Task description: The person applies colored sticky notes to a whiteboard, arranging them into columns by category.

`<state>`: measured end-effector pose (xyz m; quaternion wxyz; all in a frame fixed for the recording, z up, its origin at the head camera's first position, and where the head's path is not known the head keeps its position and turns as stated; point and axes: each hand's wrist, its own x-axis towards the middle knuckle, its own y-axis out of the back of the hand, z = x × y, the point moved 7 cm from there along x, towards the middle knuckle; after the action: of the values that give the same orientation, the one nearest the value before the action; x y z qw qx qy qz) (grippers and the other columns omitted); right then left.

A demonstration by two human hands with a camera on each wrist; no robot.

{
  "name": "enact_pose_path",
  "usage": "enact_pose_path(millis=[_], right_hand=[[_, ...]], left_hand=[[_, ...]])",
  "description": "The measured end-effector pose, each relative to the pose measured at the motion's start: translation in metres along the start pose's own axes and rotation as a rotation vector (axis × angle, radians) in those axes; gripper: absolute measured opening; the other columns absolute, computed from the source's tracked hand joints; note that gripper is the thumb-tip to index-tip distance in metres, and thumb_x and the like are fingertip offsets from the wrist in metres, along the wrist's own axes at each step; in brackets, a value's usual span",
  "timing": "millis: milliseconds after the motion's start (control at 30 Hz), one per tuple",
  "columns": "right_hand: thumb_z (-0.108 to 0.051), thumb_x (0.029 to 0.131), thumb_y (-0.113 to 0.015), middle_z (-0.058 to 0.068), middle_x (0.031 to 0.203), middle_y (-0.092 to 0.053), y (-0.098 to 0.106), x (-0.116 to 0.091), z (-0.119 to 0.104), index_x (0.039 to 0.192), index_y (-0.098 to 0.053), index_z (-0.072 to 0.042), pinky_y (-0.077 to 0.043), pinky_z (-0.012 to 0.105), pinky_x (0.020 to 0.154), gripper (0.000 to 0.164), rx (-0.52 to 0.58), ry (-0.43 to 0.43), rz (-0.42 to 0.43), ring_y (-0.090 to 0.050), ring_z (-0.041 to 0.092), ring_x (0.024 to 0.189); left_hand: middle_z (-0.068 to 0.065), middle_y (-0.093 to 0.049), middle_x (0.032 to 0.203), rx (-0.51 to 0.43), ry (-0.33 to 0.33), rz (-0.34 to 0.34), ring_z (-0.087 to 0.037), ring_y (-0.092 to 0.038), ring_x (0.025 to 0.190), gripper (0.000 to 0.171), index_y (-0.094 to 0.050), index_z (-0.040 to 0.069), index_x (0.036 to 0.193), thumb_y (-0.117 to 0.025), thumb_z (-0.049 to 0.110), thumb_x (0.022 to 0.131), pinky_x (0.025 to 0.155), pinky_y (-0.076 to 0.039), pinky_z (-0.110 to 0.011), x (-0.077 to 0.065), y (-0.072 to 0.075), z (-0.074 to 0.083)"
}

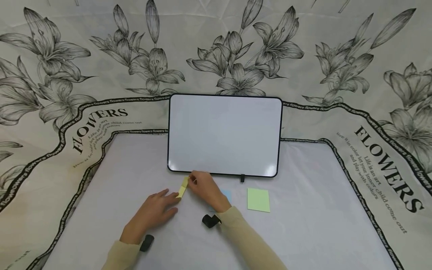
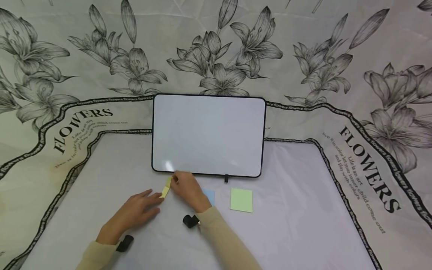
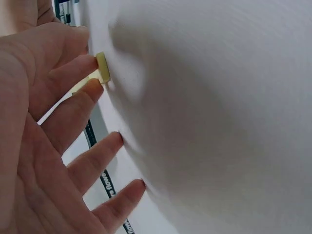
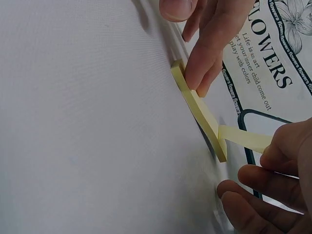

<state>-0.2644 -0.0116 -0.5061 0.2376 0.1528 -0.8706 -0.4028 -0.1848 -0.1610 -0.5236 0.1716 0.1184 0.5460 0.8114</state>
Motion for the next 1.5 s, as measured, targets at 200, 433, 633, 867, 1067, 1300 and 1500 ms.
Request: enact_pose_path(millis=[200,433,633,867,1067,1300,1500], right_hand=[[-0.01,0.098,-0.064,0.007,0.093,-0.079,0.006,0.005,0.002,0.094,-0.076,-0.006,-0.059,0.024,0.069,0.013,-0.041,-0.026,0.027,-0.075,0.016,0.08],[-0.011,0.098,-0.064,0.006,0.093,-0.079,0.011,0.009,0.005,0.095,-0.076,-0.005,-0.055,0.022,0.066,0.014,-0.037,-0.078,0.047,-0.069,0.011,0.072],[-0.01,0.096,-0.065,0.007,0.093,-0.079,0.017,0.013,0.004,0.096,-0.077,-0.005,-0.054,0.024,0.064,0.013,-0.031,-0.088,0.087,-0.063,0.011,0.069],[-0.008,0.094,-0.066,0.01,0.094,-0.079,0.025,0.016,-0.006,0.096,-0.077,-0.003,-0.059,0.028,0.068,0.012,-0.035,-0.026,0.161,-0.074,0.018,0.08],[-0.008,0.095,-0.066,0.009,0.093,-0.079,0.028,0.018,-0.006,0.095,-0.077,-0.004,-0.05,0.017,0.057,0.011,0.013,-0.022,0.171,-0.068,0.012,0.069],[-0.005,0.094,-0.065,0.012,0.087,-0.077,0.042,0.027,0.005,0.095,-0.074,-0.002,-0.052,0.019,0.048,0.009,0.333,-0.099,0.232,-0.071,0.018,0.057],[-0.007,0.095,-0.066,0.015,0.085,-0.076,0.061,0.043,0.007,0.097,-0.073,-0.002,-0.057,0.025,0.05,0.009,0.492,-0.113,0.245,-0.074,0.034,0.064]], left_hand=[[-0.003,-0.067,0.14,-0.011,0.038,-0.006,-0.042,-0.054,0.137,0.033,-0.075,0.016,0.126,-0.075,0.026,0.094,0.104,-0.047,-0.064,0.003,0.001,0.0],[-0.002,-0.068,0.139,-0.018,0.049,0.004,-0.042,-0.055,0.137,0.032,-0.076,0.017,0.124,-0.076,0.025,0.093,0.103,-0.047,-0.064,0.002,0.001,0.0],[-0.001,-0.067,0.14,-0.013,0.047,0.008,-0.042,-0.054,0.137,0.031,-0.076,0.018,0.124,-0.075,0.026,0.094,0.104,-0.047,-0.063,0.002,-0.001,-0.002],[-0.001,-0.067,0.14,-0.042,0.043,0.01,-0.042,-0.053,0.138,0.032,-0.076,0.017,0.125,-0.075,0.023,0.093,0.106,-0.045,-0.064,-0.001,-0.001,-0.003],[-0.001,-0.066,0.142,-0.065,0.066,-0.007,-0.041,-0.05,0.141,0.033,-0.075,0.017,0.127,-0.074,0.022,0.094,0.11,-0.043,-0.064,-0.003,-0.003,-0.003],[-0.001,-0.066,0.142,-0.074,0.089,-0.019,-0.04,-0.049,0.142,0.033,-0.075,0.017,0.127,-0.075,0.023,0.094,0.112,-0.041,-0.064,-0.003,-0.003,-0.002],[0.0,-0.066,0.142,-0.08,0.083,-0.008,-0.041,-0.049,0.142,0.035,-0.075,0.017,0.127,-0.076,0.024,0.093,0.112,-0.041,-0.064,-0.004,-0.002,-0.004]])
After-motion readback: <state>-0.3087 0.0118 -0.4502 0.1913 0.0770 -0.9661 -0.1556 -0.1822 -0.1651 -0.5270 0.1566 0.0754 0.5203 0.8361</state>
